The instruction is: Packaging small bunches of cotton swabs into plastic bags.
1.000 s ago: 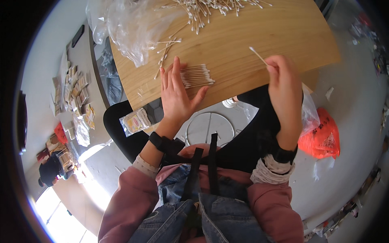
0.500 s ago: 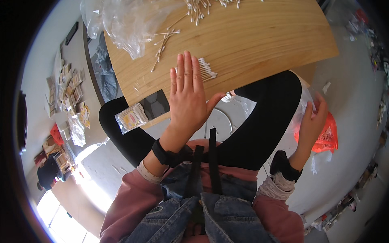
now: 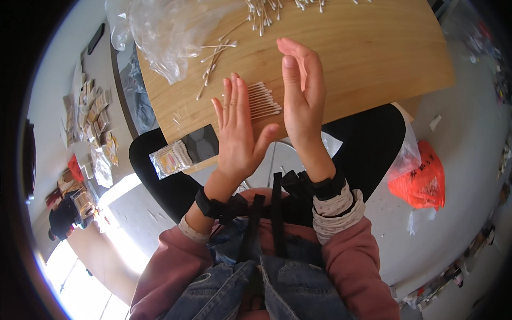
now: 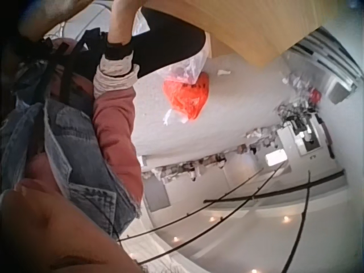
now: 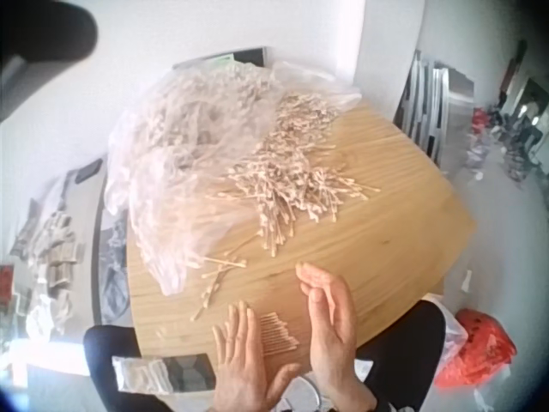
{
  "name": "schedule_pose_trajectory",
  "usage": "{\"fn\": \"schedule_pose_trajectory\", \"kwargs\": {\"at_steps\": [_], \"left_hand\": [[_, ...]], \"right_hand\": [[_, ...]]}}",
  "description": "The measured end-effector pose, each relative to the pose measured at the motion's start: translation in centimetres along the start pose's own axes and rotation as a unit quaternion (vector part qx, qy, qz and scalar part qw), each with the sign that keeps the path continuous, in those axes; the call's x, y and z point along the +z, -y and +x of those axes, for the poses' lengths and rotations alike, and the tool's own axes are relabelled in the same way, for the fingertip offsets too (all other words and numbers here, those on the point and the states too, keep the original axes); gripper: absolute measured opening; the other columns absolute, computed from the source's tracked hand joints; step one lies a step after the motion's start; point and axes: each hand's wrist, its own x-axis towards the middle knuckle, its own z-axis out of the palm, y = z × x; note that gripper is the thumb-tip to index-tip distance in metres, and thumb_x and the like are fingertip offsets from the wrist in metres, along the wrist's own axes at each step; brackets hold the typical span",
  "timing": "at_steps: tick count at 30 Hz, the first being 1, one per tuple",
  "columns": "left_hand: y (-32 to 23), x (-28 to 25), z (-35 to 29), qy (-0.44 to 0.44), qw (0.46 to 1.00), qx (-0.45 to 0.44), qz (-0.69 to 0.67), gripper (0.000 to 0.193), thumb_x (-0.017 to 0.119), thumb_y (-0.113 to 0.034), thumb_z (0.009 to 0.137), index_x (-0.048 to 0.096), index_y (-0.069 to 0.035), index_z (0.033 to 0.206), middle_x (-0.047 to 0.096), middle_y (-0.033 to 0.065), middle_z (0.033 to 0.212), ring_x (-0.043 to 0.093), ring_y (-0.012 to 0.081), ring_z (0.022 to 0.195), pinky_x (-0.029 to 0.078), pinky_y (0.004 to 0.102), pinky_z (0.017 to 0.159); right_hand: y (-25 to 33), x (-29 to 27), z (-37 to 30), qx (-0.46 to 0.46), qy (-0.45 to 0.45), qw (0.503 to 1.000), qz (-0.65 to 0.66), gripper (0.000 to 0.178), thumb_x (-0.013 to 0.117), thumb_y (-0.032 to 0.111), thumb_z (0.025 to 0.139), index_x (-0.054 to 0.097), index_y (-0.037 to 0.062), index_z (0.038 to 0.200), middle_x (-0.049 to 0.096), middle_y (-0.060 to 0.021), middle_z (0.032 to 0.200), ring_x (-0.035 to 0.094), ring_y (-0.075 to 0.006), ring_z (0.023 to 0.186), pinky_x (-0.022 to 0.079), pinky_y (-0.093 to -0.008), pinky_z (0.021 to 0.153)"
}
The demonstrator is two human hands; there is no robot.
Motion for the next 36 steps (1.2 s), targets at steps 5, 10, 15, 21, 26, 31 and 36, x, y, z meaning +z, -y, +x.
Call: {"fn": "schedule_pose_trajectory", "kwargs": {"at_steps": [5, 10, 15, 21, 26, 31, 36], "left_hand": [[0.7, -0.8, 0.0, -0.210, 0.802, -0.139, -0.541, 0.068, 0.039, -0.038, 0.101, 0.017, 0.000, 0.153, 0.020, 0.0187, 0.159, 0.014, 0.0268, 0.149, 0.008, 0.0384, 0.120], [-1.4, -0.5, 1.7, -0.204, 0.773, -0.152, -0.581, 0.070, 0.040, -0.043, 0.100, 0.020, -0.002, 0.152, 0.021, 0.0189, 0.158, 0.016, 0.0254, 0.149, 0.009, 0.0366, 0.120], [-0.5, -0.2, 1.4, -0.235, 0.745, -0.167, -0.602, 0.063, 0.036, -0.039, 0.101, 0.024, -0.003, 0.151, 0.025, 0.0186, 0.157, 0.020, 0.0246, 0.148, 0.012, 0.0355, 0.120], [0.3, -0.4, 2.1, -0.241, 0.719, -0.163, -0.631, 0.058, 0.034, -0.036, 0.101, 0.031, -0.003, 0.148, 0.033, 0.0187, 0.153, 0.026, 0.0246, 0.145, 0.014, 0.0351, 0.120], [-1.1, -0.6, 1.2, -0.216, 0.739, -0.192, -0.609, 0.060, 0.034, -0.037, 0.100, 0.031, -0.001, 0.148, 0.036, 0.0216, 0.150, 0.028, 0.0262, 0.144, 0.014, 0.0358, 0.120], [0.2, -1.1, 0.2, -0.254, 0.718, -0.176, -0.623, 0.060, 0.034, -0.038, 0.100, 0.031, 0.000, 0.148, 0.037, 0.0218, 0.150, 0.028, 0.0264, 0.144, 0.014, 0.0359, 0.120], [0.4, -1.1, -0.2, -0.260, 0.725, -0.162, -0.618, 0.060, 0.033, -0.039, 0.100, 0.032, -0.001, 0.147, 0.036, 0.0216, 0.150, 0.029, 0.0265, 0.144, 0.015, 0.0356, 0.120]], "right_hand": [[-0.4, -0.5, -1.2, 0.060, 0.024, 0.997, 0.037, 0.049, 0.034, 0.037, 0.106, 0.047, -0.0020, 0.133, 0.052, -0.0207, 0.134, 0.048, -0.0265, 0.129, 0.035, -0.0381, 0.112], [-0.9, 1.6, -3.5, 0.071, 0.020, 0.997, 0.024, 0.046, 0.034, 0.033, 0.107, 0.046, -0.0019, 0.135, 0.051, -0.0181, 0.136, 0.046, -0.0264, 0.131, 0.034, -0.0370, 0.111], [-0.9, 1.8, -3.2, 0.058, 0.042, 0.997, 0.019, 0.043, 0.036, 0.029, 0.107, 0.047, -0.0018, 0.134, 0.051, -0.0163, 0.136, 0.047, -0.0255, 0.130, 0.034, -0.0365, 0.111], [-1.0, 1.9, -2.8, 0.067, 0.074, 0.995, 0.021, 0.041, 0.036, 0.028, 0.107, 0.048, -0.0016, 0.132, 0.055, -0.0154, 0.132, 0.050, -0.0231, 0.126, 0.036, -0.0341, 0.108], [-0.6, 1.8, -3.8, 0.087, 0.080, 0.993, -0.014, 0.039, 0.036, 0.027, 0.107, 0.049, -0.0007, 0.131, 0.057, -0.0142, 0.130, 0.051, -0.0217, 0.124, 0.037, -0.0320, 0.104], [-0.3, 1.8, -2.8, -0.045, 0.073, 0.976, -0.199, 0.035, 0.046, 0.020, 0.103, 0.049, 0.0015, 0.132, 0.054, -0.0142, 0.133, 0.049, -0.0253, 0.127, 0.034, -0.0397, 0.109], [-1.7, 3.5, -2.3, -0.169, 0.164, 0.835, -0.497, 0.041, 0.054, 0.017, 0.096, 0.049, 0.0023, 0.133, 0.048, -0.0149, 0.139, 0.040, -0.0334, 0.135, 0.026, -0.0544, 0.113]]}}
